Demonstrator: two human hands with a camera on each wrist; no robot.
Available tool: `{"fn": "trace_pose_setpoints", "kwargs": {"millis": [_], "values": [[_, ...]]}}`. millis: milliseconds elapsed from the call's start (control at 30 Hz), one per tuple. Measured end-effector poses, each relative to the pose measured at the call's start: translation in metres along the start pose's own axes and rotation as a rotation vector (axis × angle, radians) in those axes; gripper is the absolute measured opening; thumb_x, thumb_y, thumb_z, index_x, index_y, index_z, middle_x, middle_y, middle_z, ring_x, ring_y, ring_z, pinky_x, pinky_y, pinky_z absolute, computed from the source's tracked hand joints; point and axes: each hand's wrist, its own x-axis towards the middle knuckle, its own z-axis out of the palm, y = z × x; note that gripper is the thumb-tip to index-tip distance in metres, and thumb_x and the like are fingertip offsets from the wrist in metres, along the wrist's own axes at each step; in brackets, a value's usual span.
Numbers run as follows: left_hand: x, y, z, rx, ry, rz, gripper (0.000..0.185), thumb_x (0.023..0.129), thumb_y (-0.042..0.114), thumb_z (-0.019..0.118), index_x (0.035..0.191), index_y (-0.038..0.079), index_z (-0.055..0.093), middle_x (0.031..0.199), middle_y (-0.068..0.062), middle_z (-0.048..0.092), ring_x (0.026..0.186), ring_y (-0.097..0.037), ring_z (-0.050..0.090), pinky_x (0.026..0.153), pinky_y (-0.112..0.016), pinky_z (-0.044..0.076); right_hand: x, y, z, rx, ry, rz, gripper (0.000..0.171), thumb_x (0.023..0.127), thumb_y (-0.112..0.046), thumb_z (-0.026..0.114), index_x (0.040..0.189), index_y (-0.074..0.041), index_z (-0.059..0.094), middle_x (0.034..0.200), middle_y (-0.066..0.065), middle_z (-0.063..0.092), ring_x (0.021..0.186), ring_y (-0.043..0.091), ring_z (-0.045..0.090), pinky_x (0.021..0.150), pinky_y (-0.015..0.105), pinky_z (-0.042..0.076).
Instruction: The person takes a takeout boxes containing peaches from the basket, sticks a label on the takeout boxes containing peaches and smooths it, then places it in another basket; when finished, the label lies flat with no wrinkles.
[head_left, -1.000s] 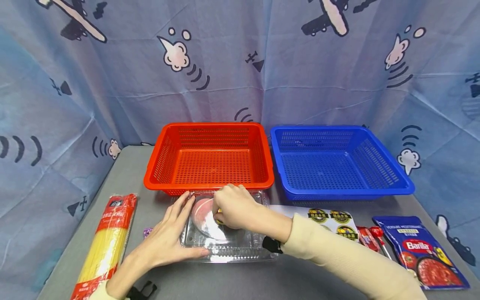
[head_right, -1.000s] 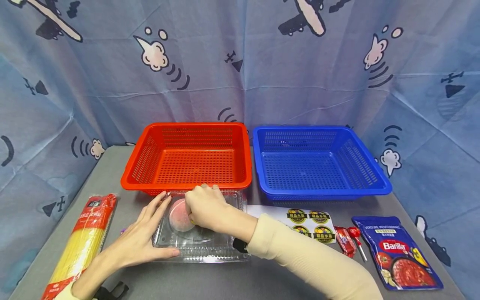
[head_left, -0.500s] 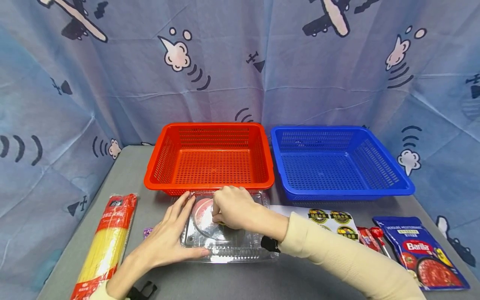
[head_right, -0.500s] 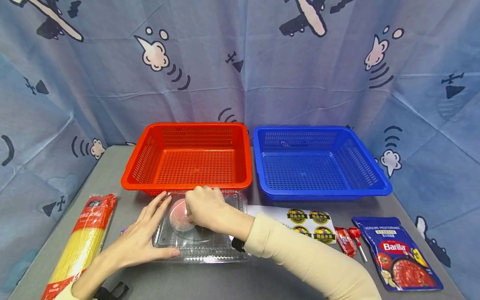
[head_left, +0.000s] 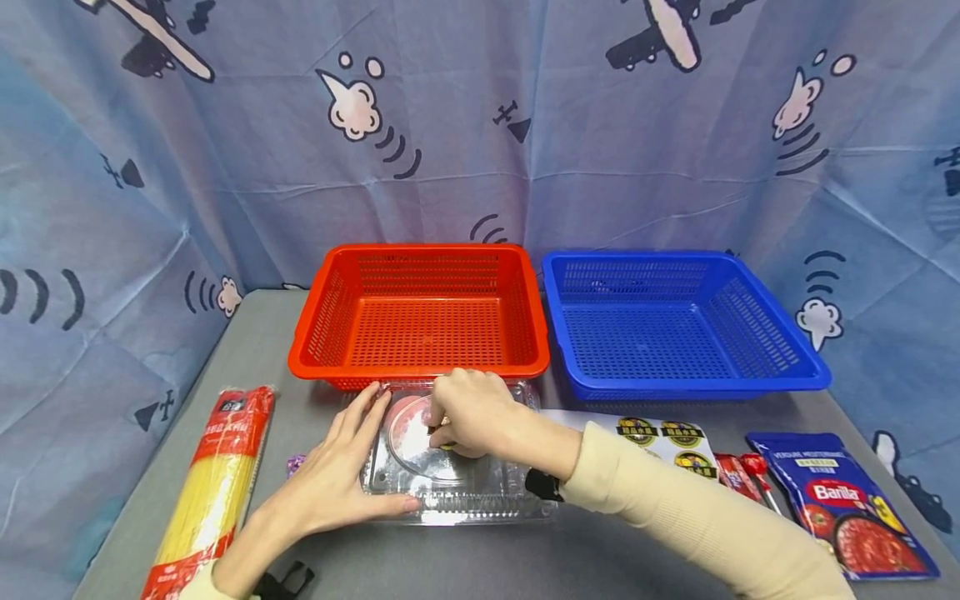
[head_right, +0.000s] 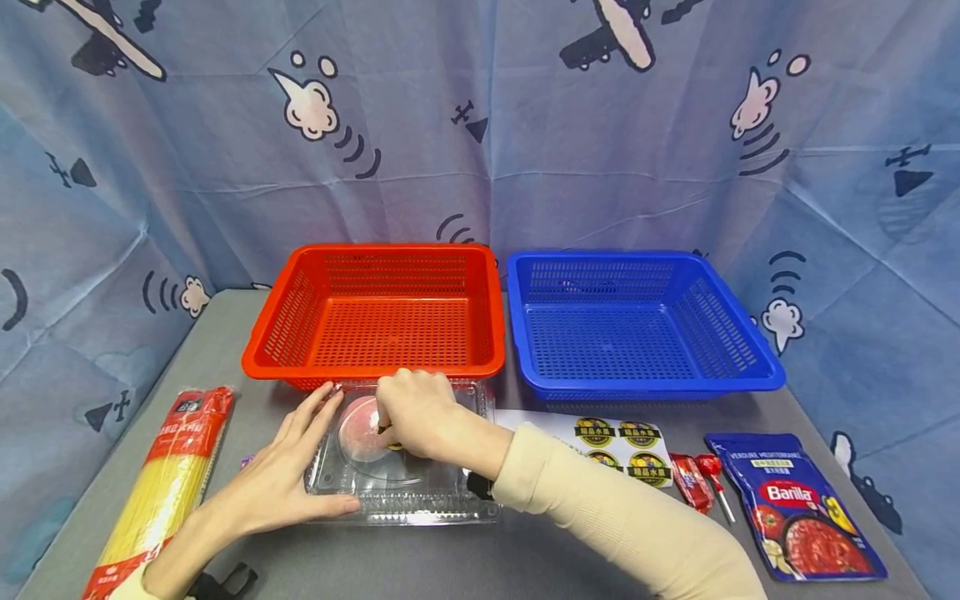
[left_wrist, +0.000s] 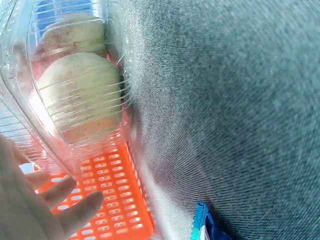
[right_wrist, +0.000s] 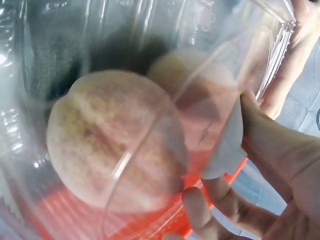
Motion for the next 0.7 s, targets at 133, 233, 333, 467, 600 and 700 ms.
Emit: {"fn": "trace_pose_setpoints", "kwargs": {"millis": [133, 233, 333, 467, 600, 700], "values": [[0.000, 0.001, 0.000, -0.002, -0.003, -0.005, 0.126, 0.070, 0.081, 0.073, 0.165, 0.019, 0.017, 0.173, 0.001, 0.009, 0.151, -0.035, 0.030, 0.103, -0.066, 0.048, -0.002, 0.004, -0.003, 0.001, -0.017, 0.018, 0.027, 0.075, -0.036, 0.090, 0.099, -0.025, 0.084, 0.109, -0.003, 0.080, 0.097, 0.020, 0.076, 0.066, 0.039, 0.059], [0.000, 0.001, 0.000, -0.002, -0.005, -0.006, 0.126, 0.070, 0.081, 0.073, 0.165, 0.019, 0.018, 0.173, 0.001, 0.009, 0.151, -0.034, 0.031, 0.103, -0.065, 0.048, -0.004, 0.007, -0.004, 0.006, -0.027, 0.025, 0.025, 0.074, -0.036, 0.091, 0.096, -0.026, 0.085, 0.106, -0.002, 0.080, 0.089, 0.017, 0.073, 0.060, 0.037, 0.055], [0.000, 0.001, 0.000, -0.002, -0.009, -0.007, 0.126, 0.071, 0.079, 0.074, 0.165, 0.019, 0.018, 0.173, 0.000, 0.010, 0.150, -0.034, 0.031, 0.102, -0.065, 0.048, -0.006, 0.010, -0.005, 0.015, -0.041, 0.034, 0.021, 0.074, -0.036, 0.092, 0.091, -0.027, 0.085, 0.098, -0.002, 0.079, 0.079, 0.014, 0.067, 0.056, 0.036, 0.049], [0.000, 0.001, 0.000, -0.007, -0.016, -0.016, 0.125, 0.071, 0.080, 0.074, 0.165, 0.020, 0.018, 0.173, 0.001, 0.010, 0.150, -0.034, 0.031, 0.103, -0.066, 0.048, -0.009, 0.014, -0.007, 0.023, -0.047, 0.065, 0.029, 0.073, -0.038, 0.092, 0.098, -0.026, 0.085, 0.104, -0.002, 0.079, 0.089, 0.018, 0.072, 0.061, 0.039, 0.054], [0.000, 0.001, 0.000, -0.004, -0.016, -0.019, 0.125, 0.070, 0.082, 0.072, 0.165, 0.019, 0.018, 0.173, 0.000, 0.011, 0.150, -0.034, 0.032, 0.102, -0.066, 0.048, -0.013, 0.018, -0.008, 0.033, -0.035, 0.090, 0.038, 0.072, -0.038, 0.093, 0.106, -0.025, 0.083, 0.113, -0.001, 0.077, 0.099, 0.023, 0.074, 0.063, 0.043, 0.056], [0.000, 0.002, 0.000, 0.003, -0.010, -0.017, 0.126, 0.070, 0.082, 0.072, 0.165, 0.019, 0.019, 0.172, -0.001, 0.012, 0.150, -0.034, 0.032, 0.102, -0.065, 0.049, -0.015, 0.021, -0.009, 0.042, -0.017, 0.090, 0.038, 0.071, -0.037, 0.093, 0.106, -0.024, 0.083, 0.113, 0.000, 0.078, 0.099, 0.023, 0.074, 0.063, 0.045, 0.056]]}}
